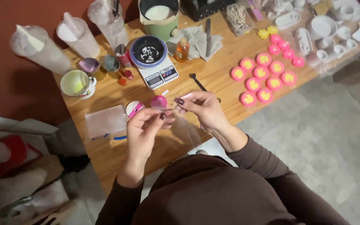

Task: Packaging handmade flower-shaped candles into plastic bags and attaching labels using ribbon.

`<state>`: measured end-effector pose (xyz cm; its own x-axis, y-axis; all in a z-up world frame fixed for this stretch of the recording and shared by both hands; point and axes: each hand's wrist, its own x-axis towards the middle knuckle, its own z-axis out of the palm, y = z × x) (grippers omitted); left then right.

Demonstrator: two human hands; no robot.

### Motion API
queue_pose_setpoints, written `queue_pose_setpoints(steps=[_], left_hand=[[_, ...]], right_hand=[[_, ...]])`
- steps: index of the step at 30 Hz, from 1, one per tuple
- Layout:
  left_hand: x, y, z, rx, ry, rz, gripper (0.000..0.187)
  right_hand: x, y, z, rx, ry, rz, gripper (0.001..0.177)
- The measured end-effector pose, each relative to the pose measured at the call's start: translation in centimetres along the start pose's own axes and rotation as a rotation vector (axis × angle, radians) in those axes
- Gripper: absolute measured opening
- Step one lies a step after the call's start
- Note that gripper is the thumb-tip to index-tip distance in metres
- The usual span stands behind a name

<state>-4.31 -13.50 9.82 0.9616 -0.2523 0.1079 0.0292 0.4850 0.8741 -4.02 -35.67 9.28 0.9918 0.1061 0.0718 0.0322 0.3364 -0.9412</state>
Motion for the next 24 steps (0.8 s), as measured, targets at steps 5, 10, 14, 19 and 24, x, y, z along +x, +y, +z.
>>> queue_pose_setpoints(steps=[5, 10, 14, 19, 24], left_hand=[[-0.5, 1.1, 3.2, 0.071, -0.043, 0.029, 0.023], [-0.3, -0.5, 4.8, 0.102, 0.137, 0.141, 0.015], [-0.5, -1.2, 4.9, 0.153, 0.222, 0.162, 0.014], [-1.0, -1.8, 4.4, 0.091, 0.138, 0.225, 0.015], [-1.9, -2.9, 3.3, 0.314, -0.025, -0.190, 0.018]], right_hand=[[-1.7, -2.4, -0.7, -0.051, -0.055, -0.065, 0.010], [-2.6, -4.5, -1.1, -0.152, -0.091, -0.087, 0.013], [-2.8, -4.3, -1.5, -0.176, -0.071, -0.084, 0.010], [-2.4, -2.8, -2.8, -0.137, -0.024, -0.166, 0.005], [-2.0, -4.2, -4.0, 0.101, 0.191, -0.233, 0.004]])
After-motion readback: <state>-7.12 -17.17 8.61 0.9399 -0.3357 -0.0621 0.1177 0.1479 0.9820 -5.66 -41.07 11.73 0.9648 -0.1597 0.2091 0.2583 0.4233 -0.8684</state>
